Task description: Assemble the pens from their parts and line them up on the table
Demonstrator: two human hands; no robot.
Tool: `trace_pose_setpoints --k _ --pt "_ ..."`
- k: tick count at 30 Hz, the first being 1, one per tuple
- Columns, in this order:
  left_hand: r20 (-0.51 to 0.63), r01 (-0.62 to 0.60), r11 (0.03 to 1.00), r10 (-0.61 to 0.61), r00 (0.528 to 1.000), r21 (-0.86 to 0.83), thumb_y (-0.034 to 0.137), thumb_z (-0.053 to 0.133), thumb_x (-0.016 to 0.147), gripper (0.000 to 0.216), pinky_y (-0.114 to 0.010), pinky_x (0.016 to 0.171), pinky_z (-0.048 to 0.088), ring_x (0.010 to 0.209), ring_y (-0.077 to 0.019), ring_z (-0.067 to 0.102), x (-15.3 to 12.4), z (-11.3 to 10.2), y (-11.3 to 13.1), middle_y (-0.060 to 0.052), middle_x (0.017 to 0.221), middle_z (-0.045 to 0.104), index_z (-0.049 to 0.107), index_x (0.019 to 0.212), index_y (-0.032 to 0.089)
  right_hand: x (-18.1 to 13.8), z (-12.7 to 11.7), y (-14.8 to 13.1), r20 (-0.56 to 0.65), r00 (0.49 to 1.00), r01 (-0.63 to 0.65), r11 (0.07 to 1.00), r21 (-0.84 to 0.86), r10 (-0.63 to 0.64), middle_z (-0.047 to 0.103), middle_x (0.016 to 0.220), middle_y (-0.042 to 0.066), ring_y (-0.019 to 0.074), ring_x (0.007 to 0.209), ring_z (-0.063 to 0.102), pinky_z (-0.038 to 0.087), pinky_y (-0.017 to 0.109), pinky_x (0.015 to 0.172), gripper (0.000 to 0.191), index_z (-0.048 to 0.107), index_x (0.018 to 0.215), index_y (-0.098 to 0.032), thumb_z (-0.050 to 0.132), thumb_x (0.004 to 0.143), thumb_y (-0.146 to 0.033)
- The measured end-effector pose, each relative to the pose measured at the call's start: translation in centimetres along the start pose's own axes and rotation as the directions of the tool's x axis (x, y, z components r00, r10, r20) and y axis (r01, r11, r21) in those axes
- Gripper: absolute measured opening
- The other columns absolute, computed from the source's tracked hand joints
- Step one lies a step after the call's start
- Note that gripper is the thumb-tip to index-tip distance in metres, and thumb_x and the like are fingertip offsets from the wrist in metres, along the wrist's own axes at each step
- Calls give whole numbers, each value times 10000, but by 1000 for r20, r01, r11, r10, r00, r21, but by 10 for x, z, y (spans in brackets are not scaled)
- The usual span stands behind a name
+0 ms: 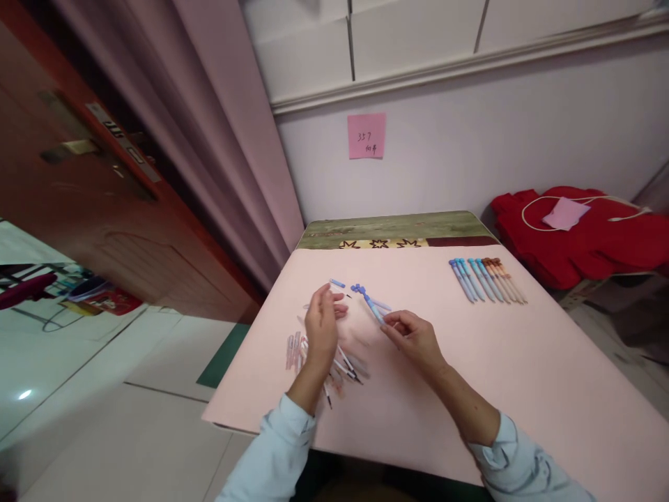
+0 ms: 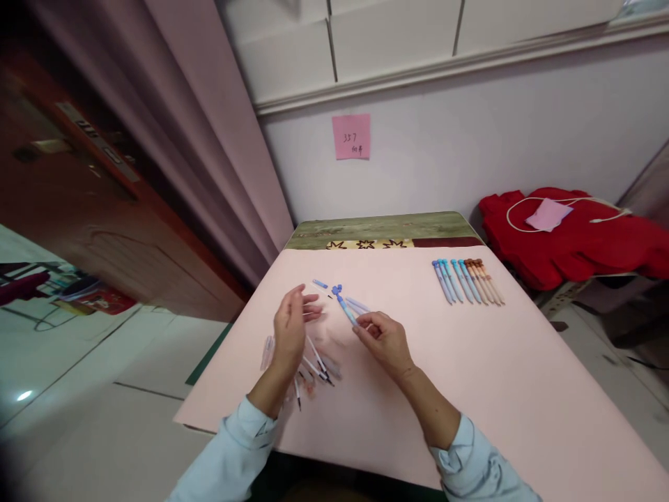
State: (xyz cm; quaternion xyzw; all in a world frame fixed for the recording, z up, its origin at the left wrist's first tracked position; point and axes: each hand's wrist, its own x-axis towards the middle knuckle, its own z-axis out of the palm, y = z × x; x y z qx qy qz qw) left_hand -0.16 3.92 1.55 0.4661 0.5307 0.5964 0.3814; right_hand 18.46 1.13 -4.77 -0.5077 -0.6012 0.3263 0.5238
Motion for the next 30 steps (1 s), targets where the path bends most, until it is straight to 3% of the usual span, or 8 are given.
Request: trace_pose_setpoints --k 3,7,10,12,15,19,24,30 --pt "-130 -62 982 86 988 176 544 470 910 504 -342 829 534 843 -161 658 0 -39 -4 -98 1106 673 544 1257 186 6 -8 4 -138 988 -69 998 -6 67 683 748 39 140 584 560 457 249 570 281 732 878 -184 676 788 -444" --pt "-293 25 928 91 952 371 547 447 906 535 -400 863 525 877 -199 660 0 -107 -18 -104 1163 654 507 1306 197 24 -37 12 -314 929 -215 976 -24 197 697 690 32 173 624 608 456 261 601 332 745 876 -174 658 774 -478" --pt "-323 65 827 144 935 559 519 444 901 540 -473 965 473 970 -246 652 -5 -149 -30 -106 1196 642 489 1335 200 41 -71 19 -407 888 -330 913 -237 215 701 679 10 178 633 613 419 261 596 282 755 843 -214 649 763 -463" --pt "-302 101 713 160 940 694 510 436 893 539 -518 1006 435 1090 -304 604 -12 -167 -38 -129 1219 623 523 1307 176 51 -93 26 -448 865 -421 814 -399 228 712 700 5 186 661 621 392 265 592 236 760 822 -241 636 760 -433" --pt "-292 142 639 134 947 756 512 413 893 551 -534 1020 420 1165 -346 558 -19 -176 -46 -162 1246 599 551 1275 139 65 -114 38 -469 845 -510 649 -565 256 730 751 14 202 724 633 365 271 590 219 764 824 -265 594 774 -393" --pt "-276 139 654 111 955 744 522 393 900 553 -509 1040 406 1192 -338 544 -18 -175 -50 -160 1262 596 543 1275 145 81 -123 51 -493 812 -583 479 -656 313 745 826 47 220 817 652 388 272 627 250 773 885 -271 569 784 -374" --pt "-301 196 674 40 953 712 503 407 904 497 -501 1034 400 1186 -335 546 -14 -175 -48 -152 1265 603 561 1235 165 96 -122 58 -504 805 -594 425 -684 313 745 845 106 254 842 666 426 301 676 271 784 893 -236 582 769 -367" --pt "-304 183 721 41 952 668 487 431 902 459 -486 1030 395 1181 -329 543 -17 -175 -48 -151 1251 608 577 1206 175 101 -122 61 -486 822 -569 386 -726 297 746 850 152 285 836 683 446 334 677 293 790 900 -211 574 771 -361"
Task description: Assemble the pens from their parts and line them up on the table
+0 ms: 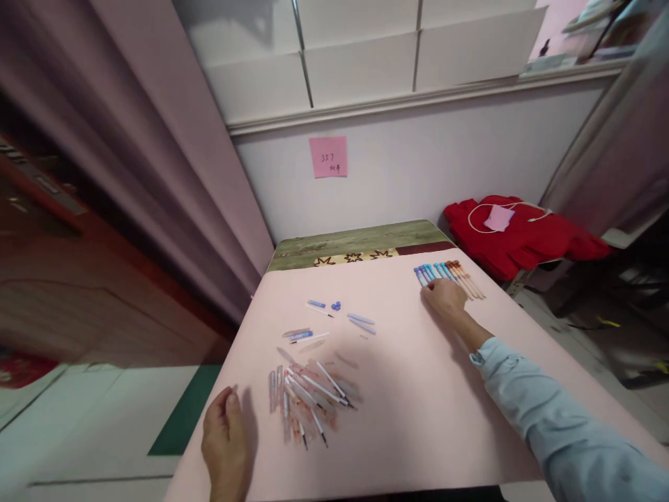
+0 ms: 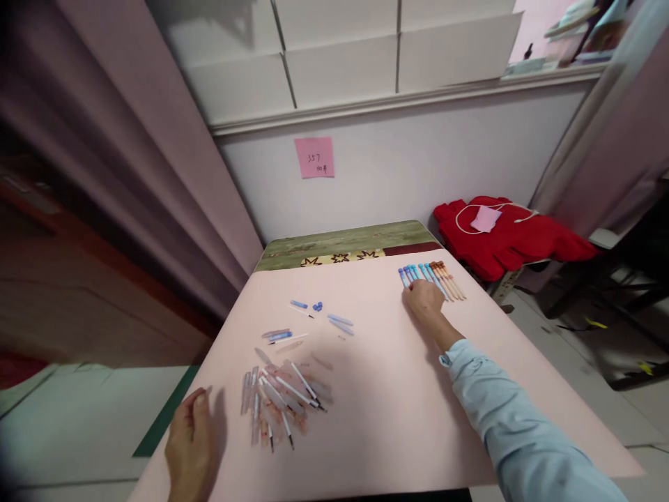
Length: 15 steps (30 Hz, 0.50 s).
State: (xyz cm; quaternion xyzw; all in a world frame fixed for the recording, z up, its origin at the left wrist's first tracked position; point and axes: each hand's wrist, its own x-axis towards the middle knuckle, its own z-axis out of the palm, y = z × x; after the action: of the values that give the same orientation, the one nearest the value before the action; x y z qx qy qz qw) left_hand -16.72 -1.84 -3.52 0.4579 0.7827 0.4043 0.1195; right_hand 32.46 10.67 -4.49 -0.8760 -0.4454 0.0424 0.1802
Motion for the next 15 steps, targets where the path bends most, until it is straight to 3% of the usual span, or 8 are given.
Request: trace_pose_setpoints --k 11,15 --pt "-25 -47 998 46 999 -49 459 436 908 419 -433 1026 408 1146 -283 555 -2 3 -8 -130 1209 626 599 1158 165 -2 -7 -4 -19 997 77 993 -94 -79 734 931 181 303 894 672 447 364 718 335 771 980 -172 567 823 -386" --pt "-27 -60 997 59 998 -44 446 442 908 413 -433 1033 402 1141 -279 557 -2 5 -11 -130 1205 625 595 1165 162 -29 -15 -18 -138 980 157 985 68 -146 749 905 101 255 812 661 420 323 677 331 763 989 -224 566 840 -445"
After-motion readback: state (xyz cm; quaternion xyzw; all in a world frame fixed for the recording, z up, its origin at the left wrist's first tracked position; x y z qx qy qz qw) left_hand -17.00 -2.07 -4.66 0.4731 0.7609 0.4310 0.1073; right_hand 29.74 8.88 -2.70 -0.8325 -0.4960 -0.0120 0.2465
